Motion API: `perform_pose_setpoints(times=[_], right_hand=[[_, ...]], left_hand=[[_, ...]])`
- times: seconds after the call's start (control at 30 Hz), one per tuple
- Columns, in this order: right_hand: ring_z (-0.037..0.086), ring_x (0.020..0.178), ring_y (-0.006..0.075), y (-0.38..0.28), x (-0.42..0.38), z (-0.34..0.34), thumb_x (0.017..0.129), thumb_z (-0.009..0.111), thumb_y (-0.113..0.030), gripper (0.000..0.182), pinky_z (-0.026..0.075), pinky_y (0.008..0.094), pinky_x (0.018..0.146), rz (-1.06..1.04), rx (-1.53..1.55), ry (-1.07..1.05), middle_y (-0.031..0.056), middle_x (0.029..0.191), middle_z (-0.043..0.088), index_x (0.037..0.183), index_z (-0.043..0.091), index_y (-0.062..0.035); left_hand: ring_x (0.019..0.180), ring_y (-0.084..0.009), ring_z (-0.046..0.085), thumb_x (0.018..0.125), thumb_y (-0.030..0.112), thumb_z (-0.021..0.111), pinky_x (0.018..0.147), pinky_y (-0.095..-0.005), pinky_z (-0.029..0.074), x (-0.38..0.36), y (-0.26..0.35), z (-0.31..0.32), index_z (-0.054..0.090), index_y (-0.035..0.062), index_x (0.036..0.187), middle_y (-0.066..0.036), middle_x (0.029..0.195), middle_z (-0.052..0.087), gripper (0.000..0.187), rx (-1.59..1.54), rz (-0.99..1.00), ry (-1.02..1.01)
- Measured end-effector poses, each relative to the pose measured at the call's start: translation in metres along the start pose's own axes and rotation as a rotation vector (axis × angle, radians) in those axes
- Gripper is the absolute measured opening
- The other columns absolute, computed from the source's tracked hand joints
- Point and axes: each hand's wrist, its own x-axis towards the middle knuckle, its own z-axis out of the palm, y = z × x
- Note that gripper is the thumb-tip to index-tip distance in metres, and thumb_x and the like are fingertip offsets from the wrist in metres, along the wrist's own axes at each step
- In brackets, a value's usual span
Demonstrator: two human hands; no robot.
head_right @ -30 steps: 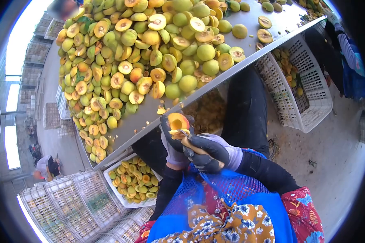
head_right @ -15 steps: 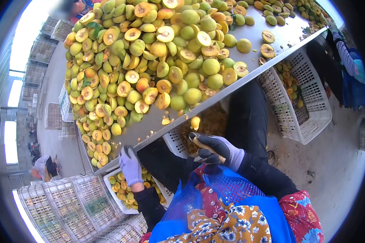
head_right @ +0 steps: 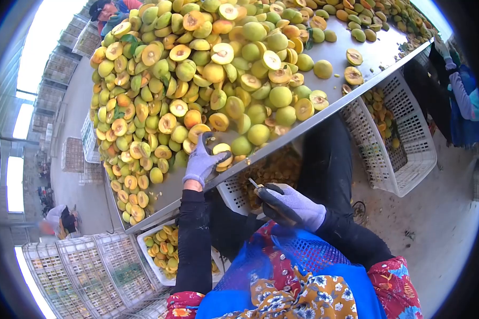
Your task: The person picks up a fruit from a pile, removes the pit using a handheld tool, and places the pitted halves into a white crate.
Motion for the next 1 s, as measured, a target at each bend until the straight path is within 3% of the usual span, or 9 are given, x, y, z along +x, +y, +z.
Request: perform_pose_setpoints(times=[0.13, 0.17, 0.27, 0.4, 0.47, 0.67, 0.8, 0.9, 1.0], right_hand=[[0.048, 0.056, 0.0092, 0.000, 0.006, 0.006, 0.103, 0.050, -0.037, 0.034, 0.039, 0.0277, 0.049, -0.104, -0.217, 0.054, 0.0011, 0.065, 0.052, 0.092, 0.054, -0.0059], [0.051, 0.055, 0.0130, 0.006, 0.011, 0.001, 0.103, 0.051, -0.036, 0.032, 0.041, 0.0312, 0.050, -0.175, -0.321, 0.077, 0.0037, 0.065, 0.053, 0.094, 0.053, -0.0053], [0.060, 0.059, 0.0289, 0.010, 0.016, 0.000, 0.101, 0.053, -0.030, 0.027, 0.045, 0.0427, 0.053, -0.415, -0.674, 0.171, 0.0144, 0.066, 0.057, 0.100, 0.051, -0.0032], [0.061, 0.066, 0.0437, 0.000, 0.012, 0.012, 0.098, 0.053, -0.024, 0.025, 0.046, 0.0521, 0.057, -0.536, -1.002, 0.221, 0.0240, 0.070, 0.060, 0.106, 0.048, -0.0008], [0.062, 0.061, 0.0414, -0.001, 0.011, 0.018, 0.097, 0.054, -0.024, 0.028, 0.047, 0.0508, 0.055, -0.559, -1.106, 0.264, 0.0208, 0.065, 0.060, 0.105, 0.047, 0.0015], [0.063, 0.057, 0.0379, 0.009, 0.002, 0.021, 0.096, 0.057, -0.025, 0.032, 0.048, 0.0470, 0.051, -0.574, -1.200, 0.315, 0.0190, 0.064, 0.060, 0.103, 0.046, 0.0039], [0.062, 0.056, 0.0380, 0.017, -0.002, 0.020, 0.096, 0.056, -0.025, 0.034, 0.048, 0.0469, 0.050, -0.542, -1.228, 0.303, 0.0189, 0.063, 0.060, 0.103, 0.045, 0.0062], [0.062, 0.057, 0.0391, 0.027, 0.000, 0.019, 0.097, 0.055, -0.025, 0.034, 0.048, 0.0475, 0.051, -0.499, -1.201, 0.287, 0.0206, 0.064, 0.060, 0.104, 0.045, 0.0071], [0.063, 0.062, 0.0394, 0.040, 0.002, 0.018, 0.098, 0.054, -0.025, 0.032, 0.048, 0.0476, 0.053, -0.535, -1.145, 0.258, 0.0252, 0.072, 0.060, 0.102, 0.048, 0.0060]], left_hand=[[0.115, -0.0369, 0.058, 0.077, 0.041, 0.078, 0.098, -0.0424, 0.046, -0.014, 0.003, 0.000, 0.049, 0.0003, 0.135, -0.019, 0.124, 0.060, 0.077, -0.094, -0.005, -0.086], [0.099, -0.0180, 0.062, 0.086, 0.022, 0.073, 0.089, -0.0320, 0.051, -0.019, -0.003, 0.009, 0.059, -0.0004, 0.118, -0.010, 0.111, 0.064, 0.042, -0.163, 0.103, 0.079], [0.098, -0.0163, 0.061, 0.089, 0.019, 0.070, 0.087, -0.0305, 0.051, -0.046, 0.047, -0.003, 0.059, -0.0004, 0.118, -0.008, 0.110, 0.063, 0.037, -0.853, 0.025, 0.180], [0.099, -0.0161, 0.059, 0.094, 0.021, 0.066, 0.085, -0.0297, 0.052, -0.083, 0.093, -0.014, 0.056, 0.0012, 0.123, -0.009, 0.111, 0.061, 0.037, -1.048, -0.269, 0.065], [0.098, -0.0202, 0.061, 0.101, 0.039, 0.051, 0.084, -0.0330, 0.053, -0.094, 0.080, 0.006, 0.053, 0.0036, 0.124, -0.010, 0.111, 0.061, 0.042, -0.951, -0.016, 0.047], [0.099, -0.0250, 0.063, 0.102, 0.058, 0.033, 0.086, -0.0396, 0.055, -0.117, 0.102, 0.021, 0.052, 0.0066, 0.122, -0.014, 0.108, 0.062, 0.058, -1.322, -0.221, -0.100], [0.096, -0.0236, 0.063, 0.105, 0.044, 0.039, 0.087, -0.0369, 0.052, -0.132, 0.110, 0.019, 0.054, 0.0020, 0.118, -0.014, 0.109, 0.062, 0.046, -0.376, 0.247, 0.157], [0.093, -0.0207, 0.062, 0.106, 0.033, 0.041, 0.086, -0.0316, 0.051, -0.140, 0.115, 0.018, 0.052, 0.0003, 0.120, -0.015, 0.107, 0.061, 0.037, -0.857, -0.040, 0.041], [0.098, -0.0209, 0.062, 0.106, 0.027, 0.045, 0.090, -0.0344, 0.050, -0.145, 0.109, 0.030, 0.057, -0.0014, 0.115, -0.012, 0.109, 0.061, 0.032, -0.537, 0.102, 0.167]])
